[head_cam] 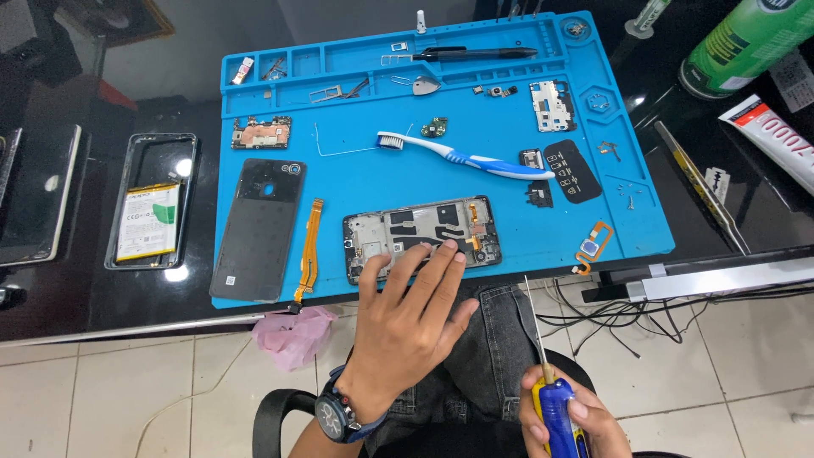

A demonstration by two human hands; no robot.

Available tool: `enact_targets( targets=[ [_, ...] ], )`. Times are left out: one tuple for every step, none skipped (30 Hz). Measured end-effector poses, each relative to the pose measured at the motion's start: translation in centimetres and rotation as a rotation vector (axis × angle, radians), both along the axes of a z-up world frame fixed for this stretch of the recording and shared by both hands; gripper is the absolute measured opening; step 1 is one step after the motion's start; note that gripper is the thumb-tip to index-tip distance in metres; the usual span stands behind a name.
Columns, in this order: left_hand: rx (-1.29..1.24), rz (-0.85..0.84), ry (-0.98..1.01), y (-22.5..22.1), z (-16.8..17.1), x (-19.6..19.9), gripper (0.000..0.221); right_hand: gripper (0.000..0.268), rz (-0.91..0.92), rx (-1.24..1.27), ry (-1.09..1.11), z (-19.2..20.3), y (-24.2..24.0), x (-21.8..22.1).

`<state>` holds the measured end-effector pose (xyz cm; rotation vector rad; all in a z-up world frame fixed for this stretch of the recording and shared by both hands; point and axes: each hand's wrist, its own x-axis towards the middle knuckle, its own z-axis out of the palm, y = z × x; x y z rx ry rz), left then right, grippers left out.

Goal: The person disassembles a smartphone, using tweezers to remove a small internal component. They then use a soldering iron to work on a detached ribbon cable and the phone's motherboard, before placing the tools and parts back on the blue work mat.

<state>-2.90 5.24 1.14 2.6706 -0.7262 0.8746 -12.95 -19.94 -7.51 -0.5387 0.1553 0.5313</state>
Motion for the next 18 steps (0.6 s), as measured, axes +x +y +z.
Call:
enact_targets(
  targets=[
    [0.051, -0.010, -0.017, -0.2, -0.2, 0.1, 0.045, 0.053, 0.001, -0.026, 0.008, 0.0, -0.2, -0.1],
    [0.051, -0.016, -0.016, -0.2, -0.3, 0.1, 0.045, 0.053, -0.005, -0.026, 0.010, 0.2, -0.1, -0.1],
    [0.060, -0.018, -0.014, -0.3, -0.4, 0.1, 0.043, 0.051, -0.006, -0.018, -0.018, 0.4, 0.0, 0.0],
    [0.069, -0.021, -0.013, -0.3, -0.4, 0.1, 0.042, 0.050, -0.008, -0.010, -0.046, 0.7, 0.1, 0.0],
    [0.070, -0.027, -0.011, -0.2, -0.5, 0.2, 0.042, 0.050, -0.014, -0.009, -0.043, 1.1, 0.6, 0.1],
    [0.082, -0.032, -0.009, -0.1, -0.6, 0.2, 0.042, 0.050, -0.030, -0.024, -0.013, 1.5, 1.0, 0.1],
    [0.095, -0.038, -0.008, -0.1, -0.7, 0.2, 0.042, 0.050, -0.047, -0.038, 0.017, 1.9, 1.5, 0.2],
    [0.096, -0.044, -0.006, -0.1, -0.6, 0.2, 0.042, 0.050, -0.053, -0.036, 0.019, 2.2, 1.8, 0.3],
    [0.096, -0.039, -0.018, -0.1, -0.4, 0.3, 0.038, 0.050, -0.039, -0.052, -0.006, 2.6, 2.1, 0.6],
    [0.096, -0.034, -0.029, -0.1, -0.3, 0.4, 0.035, 0.049, -0.025, -0.067, -0.031, 3.0, 2.5, 0.8],
    [0.098, -0.039, -0.030, -0.1, -0.2, 0.4, 0.035, 0.049, -0.030, -0.066, -0.033, 2.9, 2.5, 0.9],
    [0.090, -0.039, -0.028, -0.1, -0.2, 0.4, 0.034, 0.049, -0.007, -0.019, -0.002, 2.8, 2.6, 1.0],
    [0.083, -0.037, -0.026, 0.0, -0.2, 0.4, 0.032, 0.049, 0.019, 0.028, 0.029, 2.6, 2.6, 1.2],
    [0.084, -0.040, -0.027, 0.1, -0.2, 0.4, 0.032, 0.049, 0.016, 0.029, 0.028, 2.6, 2.7, 1.3],
    [0.078, -0.036, -0.021, 0.3, -0.2, 0.3, 0.035, 0.049, 0.018, 0.028, 0.016, 2.6, 2.7, 1.4],
    [0.072, -0.031, -0.015, 0.5, -0.3, 0.2, 0.038, 0.049, 0.019, 0.026, 0.005, 2.6, 2.7, 1.5],
    [0.071, -0.030, -0.012, 0.8, -0.4, 0.2, 0.038, 0.049, 0.020, 0.026, 0.008, 2.3, 2.4, 1.6],
    [0.085, -0.010, -0.006, 1.0, -0.6, 0.1, 0.043, 0.049, 0.042, 0.010, 0.011, 1.9, 2.2, 1.7]
  ],
)
